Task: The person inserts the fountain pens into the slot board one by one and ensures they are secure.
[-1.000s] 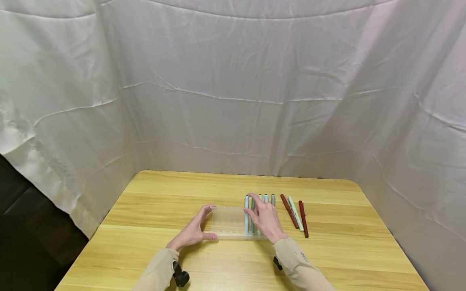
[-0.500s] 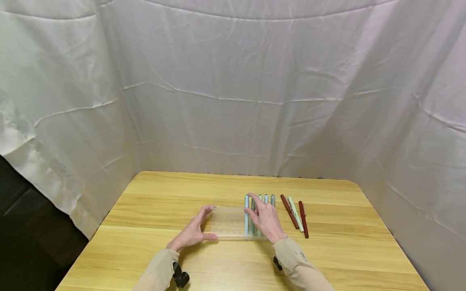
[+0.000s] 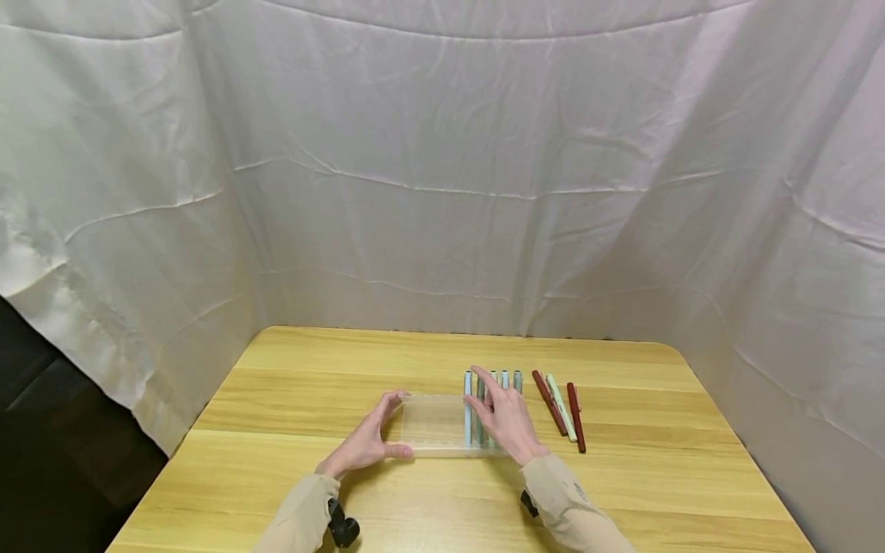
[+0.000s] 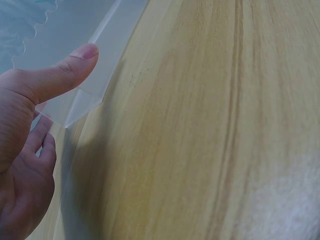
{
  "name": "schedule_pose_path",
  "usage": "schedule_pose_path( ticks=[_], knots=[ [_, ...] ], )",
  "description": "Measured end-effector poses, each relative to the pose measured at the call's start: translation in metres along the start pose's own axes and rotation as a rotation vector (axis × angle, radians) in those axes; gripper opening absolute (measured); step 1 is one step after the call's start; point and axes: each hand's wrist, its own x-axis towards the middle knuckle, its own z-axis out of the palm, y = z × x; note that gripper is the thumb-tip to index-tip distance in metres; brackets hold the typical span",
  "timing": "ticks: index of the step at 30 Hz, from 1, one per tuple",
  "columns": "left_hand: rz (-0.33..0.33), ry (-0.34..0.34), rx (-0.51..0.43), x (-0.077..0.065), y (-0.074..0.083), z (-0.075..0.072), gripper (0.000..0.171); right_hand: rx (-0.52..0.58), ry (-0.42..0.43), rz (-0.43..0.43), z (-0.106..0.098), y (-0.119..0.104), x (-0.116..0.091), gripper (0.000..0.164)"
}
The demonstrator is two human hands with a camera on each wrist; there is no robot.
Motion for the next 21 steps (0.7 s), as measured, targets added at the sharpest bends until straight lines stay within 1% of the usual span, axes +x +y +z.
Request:
schedule_pose_path(
  ticks=[2,3,6,8,9,11,12,14,15,16,18,19,21],
  knots=[
    [0.002,0.001,0.004,0.000,0.000,0.000,0.097,0.055,0.044,-0.033,-0.005,0.002,-0.001,0.051],
    [0.003,0.002,0.006,0.000,0.000,0.000,0.097,0.083,0.083,-0.068,-0.009,0.005,-0.002,0.050],
    [0.006,0.002,0.014,0.000,0.000,0.000,0.096,0.149,0.233,-0.172,-0.022,0.020,-0.004,0.043],
    [-0.004,0.002,0.013,0.000,0.000,0.000,0.096,0.173,0.328,-0.190,-0.033,0.036,-0.006,0.039],
    [-0.011,0.002,0.012,-0.001,0.000,0.000,0.096,0.183,0.364,-0.170,-0.039,0.045,-0.007,0.037],
    [-0.024,0.001,0.008,-0.001,0.001,0.000,0.097,0.199,0.413,-0.078,-0.050,0.063,-0.010,0.032],
    [-0.024,0.000,0.010,-0.001,0.001,0.000,0.097,0.200,0.422,-0.008,-0.055,0.072,-0.012,0.030],
    [-0.025,0.000,0.009,-0.001,0.001,0.000,0.097,0.197,0.395,0.159,-0.066,0.090,-0.015,0.026],
    [-0.025,-0.001,0.009,-0.001,0.001,0.000,0.097,0.186,0.365,0.242,-0.070,0.098,-0.017,0.026],
    [-0.021,-0.001,0.010,-0.001,0.001,0.000,0.096,0.167,0.328,0.306,-0.075,0.106,-0.019,0.026],
    [-0.008,-0.003,0.012,-0.001,0.001,0.000,0.096,0.133,0.234,0.414,-0.082,0.119,-0.022,0.029],
    [-0.007,-0.005,0.010,-0.001,0.001,0.000,0.095,0.116,0.183,0.447,-0.085,0.125,-0.023,0.031],
    [-0.001,-0.007,0.011,-0.001,0.001,0.000,0.095,0.084,0.096,0.483,-0.089,0.133,-0.026,0.036]
  ],
)
